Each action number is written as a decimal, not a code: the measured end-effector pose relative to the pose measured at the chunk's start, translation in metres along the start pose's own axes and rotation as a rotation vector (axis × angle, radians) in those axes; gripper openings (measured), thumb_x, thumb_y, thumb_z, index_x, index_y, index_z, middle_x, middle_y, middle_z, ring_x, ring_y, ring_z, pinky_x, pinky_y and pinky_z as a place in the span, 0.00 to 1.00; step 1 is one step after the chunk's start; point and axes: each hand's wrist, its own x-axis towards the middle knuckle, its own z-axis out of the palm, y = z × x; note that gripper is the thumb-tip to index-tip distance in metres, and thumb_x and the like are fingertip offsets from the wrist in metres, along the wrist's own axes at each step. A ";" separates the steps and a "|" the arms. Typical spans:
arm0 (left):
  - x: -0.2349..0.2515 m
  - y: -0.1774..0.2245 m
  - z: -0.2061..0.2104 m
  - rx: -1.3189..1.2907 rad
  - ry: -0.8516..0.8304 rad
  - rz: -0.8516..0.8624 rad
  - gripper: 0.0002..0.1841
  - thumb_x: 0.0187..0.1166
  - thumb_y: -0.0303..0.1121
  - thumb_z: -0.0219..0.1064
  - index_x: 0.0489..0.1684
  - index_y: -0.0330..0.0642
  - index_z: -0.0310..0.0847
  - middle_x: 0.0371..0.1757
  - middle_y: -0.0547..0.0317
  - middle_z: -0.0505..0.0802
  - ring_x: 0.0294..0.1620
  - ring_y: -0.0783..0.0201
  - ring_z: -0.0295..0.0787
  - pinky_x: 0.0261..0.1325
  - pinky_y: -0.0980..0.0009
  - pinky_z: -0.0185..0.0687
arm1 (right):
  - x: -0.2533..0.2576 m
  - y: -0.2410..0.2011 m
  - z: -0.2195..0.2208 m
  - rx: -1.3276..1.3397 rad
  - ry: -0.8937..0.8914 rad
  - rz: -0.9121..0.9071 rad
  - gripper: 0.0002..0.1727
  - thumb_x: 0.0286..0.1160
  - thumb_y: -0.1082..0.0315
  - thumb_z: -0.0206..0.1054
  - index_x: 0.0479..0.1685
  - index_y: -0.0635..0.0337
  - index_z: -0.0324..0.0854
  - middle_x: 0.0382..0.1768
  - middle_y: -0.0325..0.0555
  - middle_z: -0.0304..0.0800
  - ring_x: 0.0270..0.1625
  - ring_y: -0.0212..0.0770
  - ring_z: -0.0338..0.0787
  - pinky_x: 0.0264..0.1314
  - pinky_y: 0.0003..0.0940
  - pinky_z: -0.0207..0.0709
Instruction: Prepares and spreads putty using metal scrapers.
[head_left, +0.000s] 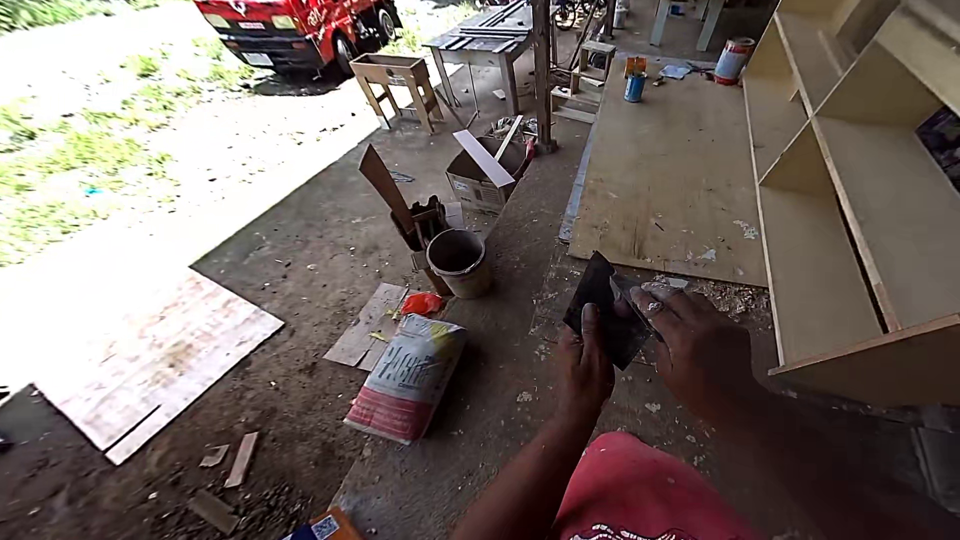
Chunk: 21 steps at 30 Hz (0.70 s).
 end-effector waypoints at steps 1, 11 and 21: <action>0.002 -0.001 -0.002 0.005 0.001 -0.003 0.20 0.95 0.39 0.44 0.53 0.37 0.81 0.37 0.56 0.93 0.40 0.66 0.94 0.50 0.65 0.92 | -0.001 -0.002 0.000 -0.003 0.001 -0.016 0.28 0.62 0.79 0.65 0.65 0.47 0.90 0.62 0.46 0.92 0.58 0.54 0.93 0.40 0.49 0.86; 0.022 -0.004 -0.017 -0.030 0.038 -0.083 0.21 0.95 0.44 0.44 0.56 0.40 0.82 0.39 0.57 0.93 0.43 0.66 0.93 0.52 0.64 0.90 | -0.009 0.000 0.005 0.066 -0.020 -0.124 0.27 0.66 0.77 0.59 0.61 0.44 0.92 0.62 0.44 0.93 0.62 0.51 0.92 0.49 0.49 0.88; 0.026 -0.006 -0.010 -0.064 0.015 -0.103 0.25 0.95 0.49 0.41 0.57 0.42 0.83 0.41 0.58 0.93 0.46 0.67 0.93 0.56 0.64 0.90 | 0.018 0.004 0.013 -0.011 -0.070 -0.064 0.28 0.65 0.78 0.65 0.66 0.46 0.89 0.65 0.47 0.91 0.64 0.55 0.90 0.46 0.53 0.87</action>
